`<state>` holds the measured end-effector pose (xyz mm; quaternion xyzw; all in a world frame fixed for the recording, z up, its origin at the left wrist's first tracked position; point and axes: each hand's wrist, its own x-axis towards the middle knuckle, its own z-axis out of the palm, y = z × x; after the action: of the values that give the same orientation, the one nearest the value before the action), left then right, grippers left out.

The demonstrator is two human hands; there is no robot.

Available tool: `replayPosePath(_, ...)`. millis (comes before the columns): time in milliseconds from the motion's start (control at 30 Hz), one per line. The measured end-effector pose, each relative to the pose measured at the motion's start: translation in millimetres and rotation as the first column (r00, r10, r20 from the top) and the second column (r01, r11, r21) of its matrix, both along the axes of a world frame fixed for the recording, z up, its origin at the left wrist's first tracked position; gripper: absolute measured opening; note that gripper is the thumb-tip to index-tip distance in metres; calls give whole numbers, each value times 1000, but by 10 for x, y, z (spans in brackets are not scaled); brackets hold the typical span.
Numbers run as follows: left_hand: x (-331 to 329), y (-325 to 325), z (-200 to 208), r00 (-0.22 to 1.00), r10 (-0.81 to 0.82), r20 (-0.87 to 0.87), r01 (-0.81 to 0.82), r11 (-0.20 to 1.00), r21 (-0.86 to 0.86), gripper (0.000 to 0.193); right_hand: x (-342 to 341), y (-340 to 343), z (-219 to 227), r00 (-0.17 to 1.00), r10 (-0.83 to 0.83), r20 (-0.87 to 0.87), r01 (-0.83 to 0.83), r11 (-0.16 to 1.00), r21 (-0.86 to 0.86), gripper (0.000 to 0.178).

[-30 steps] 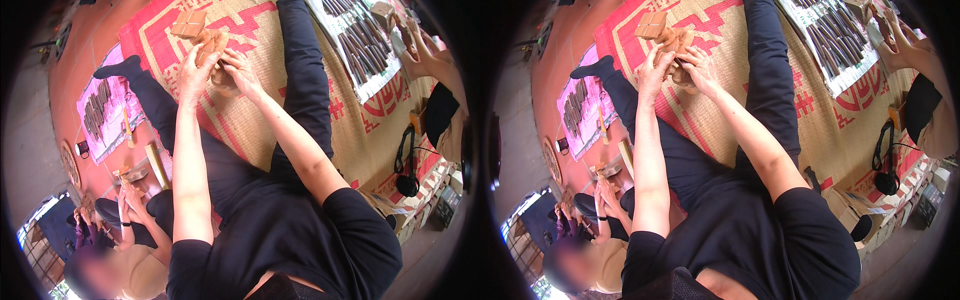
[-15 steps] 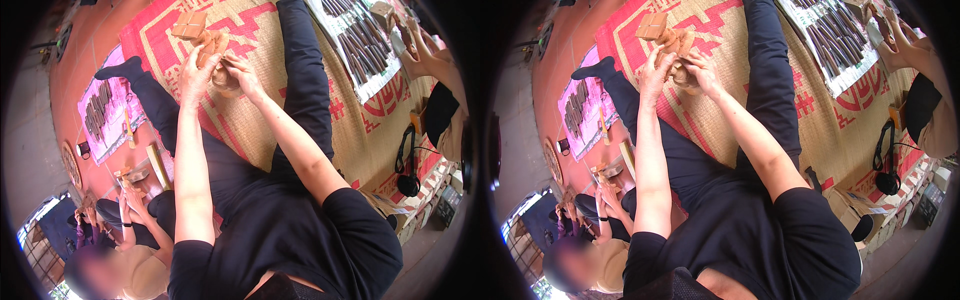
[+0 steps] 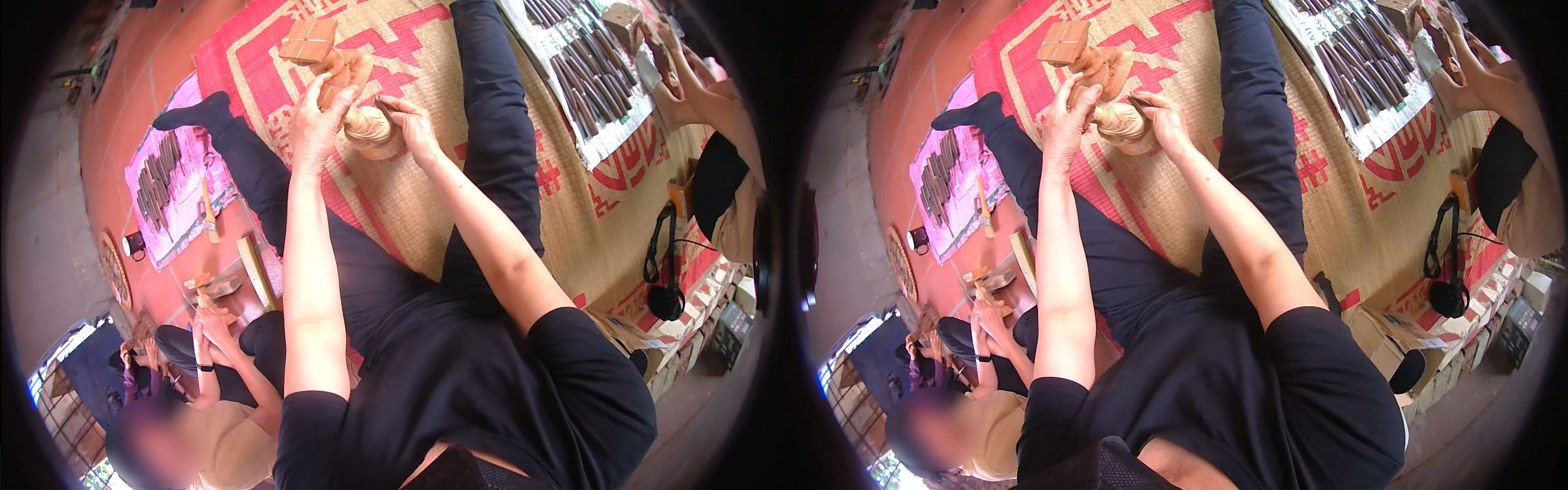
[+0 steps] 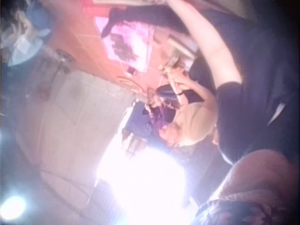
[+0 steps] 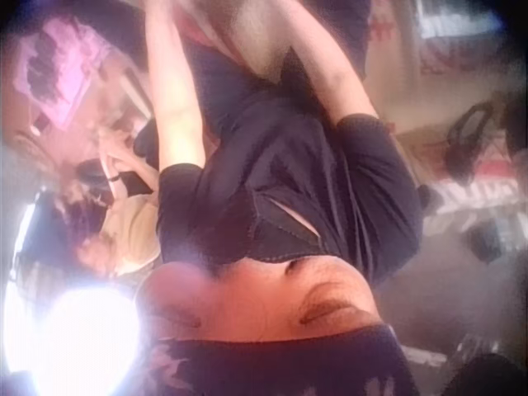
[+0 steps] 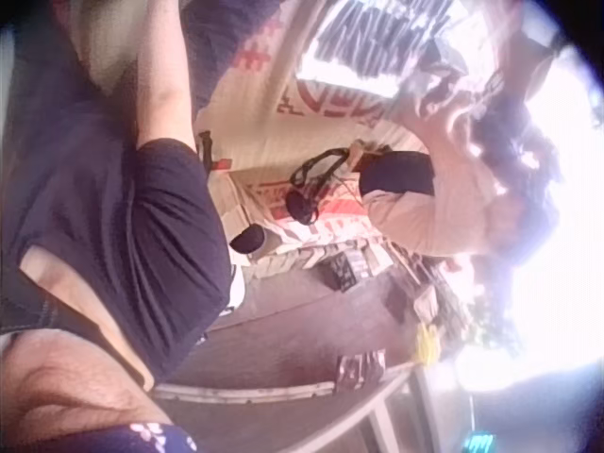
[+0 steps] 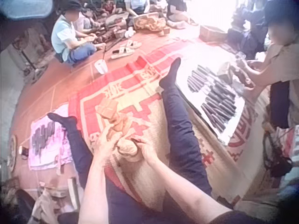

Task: The person sits on a mat and uses a small carving knife to shape a small wooden block. They rotate the block frequently and scrape away shavings, working on multiple sides. Other people nearby are also carving similar wooden pieces.

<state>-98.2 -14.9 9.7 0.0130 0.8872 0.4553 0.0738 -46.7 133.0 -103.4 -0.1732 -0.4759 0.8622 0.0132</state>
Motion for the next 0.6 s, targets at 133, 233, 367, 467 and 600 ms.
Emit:
replayPosePath(133,14,-6,42,1000,-2,18,2,1000,4,74,45,225,155,997,71,-15,-68,987,147,35)
replayPosePath(233,13,-3,11,1000,6,6,-5,1000,-31,74,86,298,327,994,25,105,-14,995,-101,34)
replayPosePath(367,1,-13,15,1000,2,8,-2,1000,6,76,226,362,205,990,70,123,-7,892,-452,22)
replayPosePath(467,1,-4,41,1000,1,7,-1,1000,-22,76,306,391,111,989,113,91,-55,874,-483,15)
replayPosePath(600,7,-6,30,1000,4,2,-4,999,-37,76,313,398,117,971,213,104,-141,872,-469,13)
